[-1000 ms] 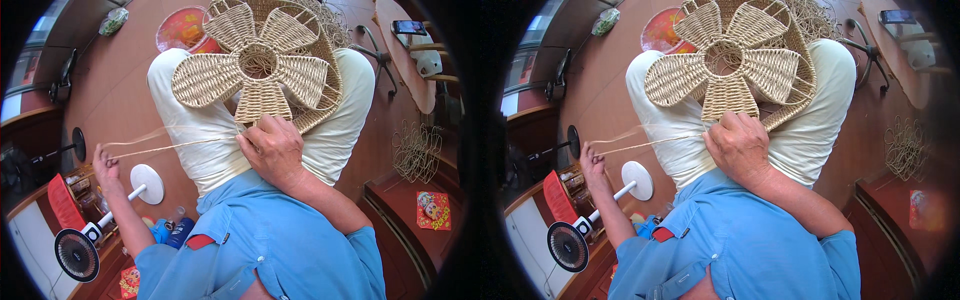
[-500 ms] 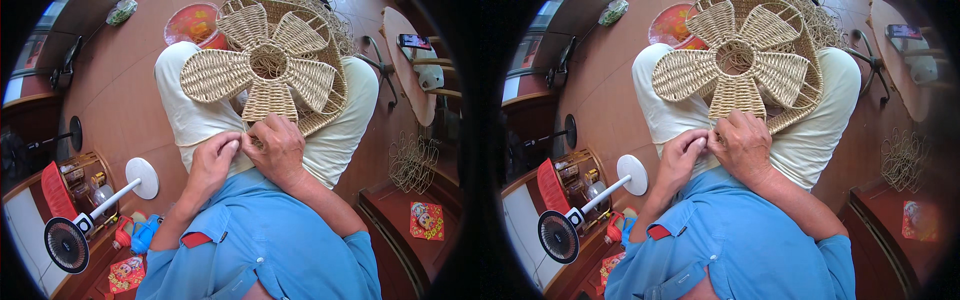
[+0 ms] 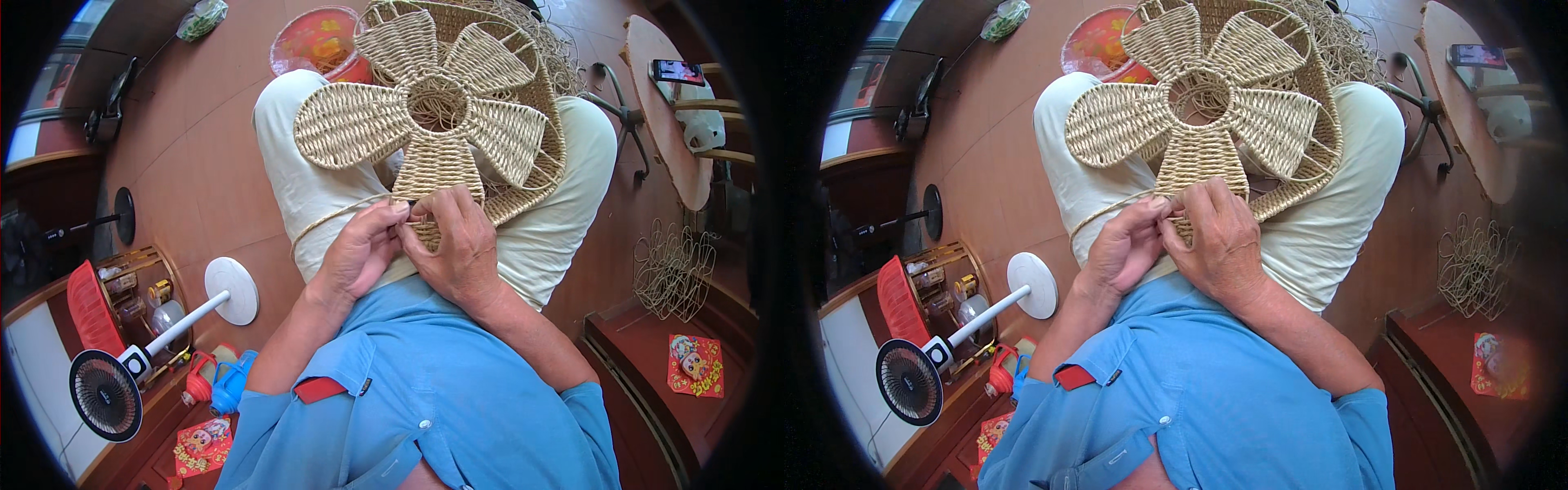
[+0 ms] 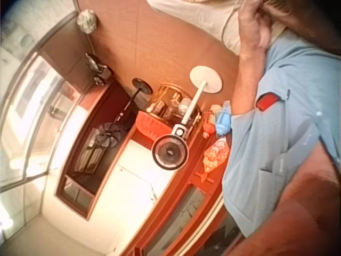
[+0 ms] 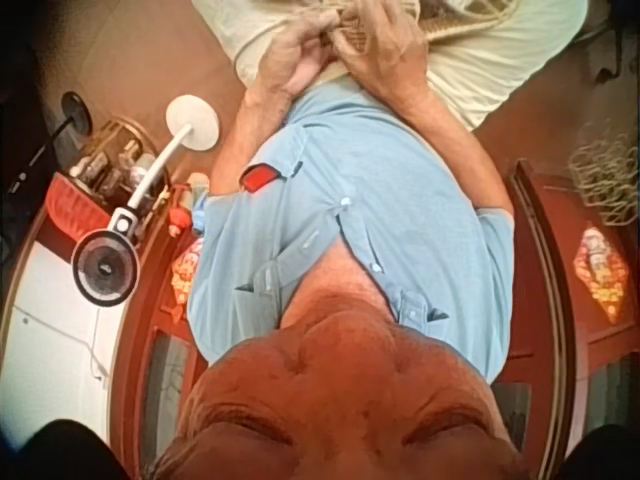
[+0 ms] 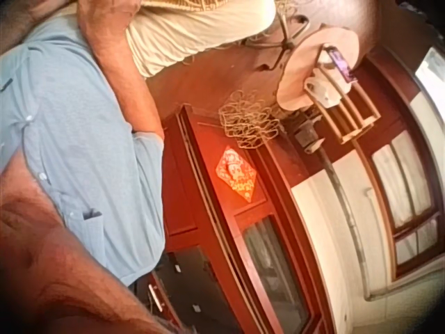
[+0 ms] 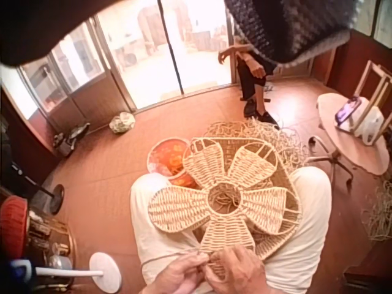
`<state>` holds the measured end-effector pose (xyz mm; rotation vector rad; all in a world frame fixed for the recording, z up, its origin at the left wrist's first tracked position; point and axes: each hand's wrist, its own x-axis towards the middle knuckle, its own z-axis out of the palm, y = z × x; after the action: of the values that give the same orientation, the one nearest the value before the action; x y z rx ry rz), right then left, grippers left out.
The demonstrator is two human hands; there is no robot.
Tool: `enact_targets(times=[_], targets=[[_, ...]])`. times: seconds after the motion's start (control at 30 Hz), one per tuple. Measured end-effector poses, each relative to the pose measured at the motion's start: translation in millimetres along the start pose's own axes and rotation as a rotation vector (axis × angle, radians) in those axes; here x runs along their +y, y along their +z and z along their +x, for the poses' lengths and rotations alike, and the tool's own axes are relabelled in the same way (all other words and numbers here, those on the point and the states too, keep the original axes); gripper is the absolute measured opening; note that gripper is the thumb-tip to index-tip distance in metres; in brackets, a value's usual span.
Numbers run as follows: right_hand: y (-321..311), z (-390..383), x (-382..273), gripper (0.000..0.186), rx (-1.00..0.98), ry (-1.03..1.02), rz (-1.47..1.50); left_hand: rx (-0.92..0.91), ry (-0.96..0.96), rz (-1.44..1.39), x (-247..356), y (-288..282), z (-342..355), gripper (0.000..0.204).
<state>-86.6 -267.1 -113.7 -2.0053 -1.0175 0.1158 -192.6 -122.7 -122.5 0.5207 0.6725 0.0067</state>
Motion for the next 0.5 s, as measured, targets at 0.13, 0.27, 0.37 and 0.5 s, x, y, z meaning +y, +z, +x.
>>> enact_targets(times=[0.13,0.27,0.37,0.5], targets=[[-1.8,-1.3,2.4,0.031,0.018,-0.011,0.061,0.047,0.095,0.230,-1.9,3.4,4.8,0.018],[-3.5,-3.9,0.9,0.029,-0.029,0.042,0.068,0.317,0.495,1.306,0.2,10.4,-6.9,0.016],[-4.4,-4.1,1.5,0.028,-0.012,-0.008,0.054,0.415,0.873,1.789,-3.5,18.7,-13.7,0.007],[-5.8,-3.8,1.0,0.025,-0.053,-0.005,0.046,0.293,1.193,1.712,-3.3,20.2,-20.9,0.001]])
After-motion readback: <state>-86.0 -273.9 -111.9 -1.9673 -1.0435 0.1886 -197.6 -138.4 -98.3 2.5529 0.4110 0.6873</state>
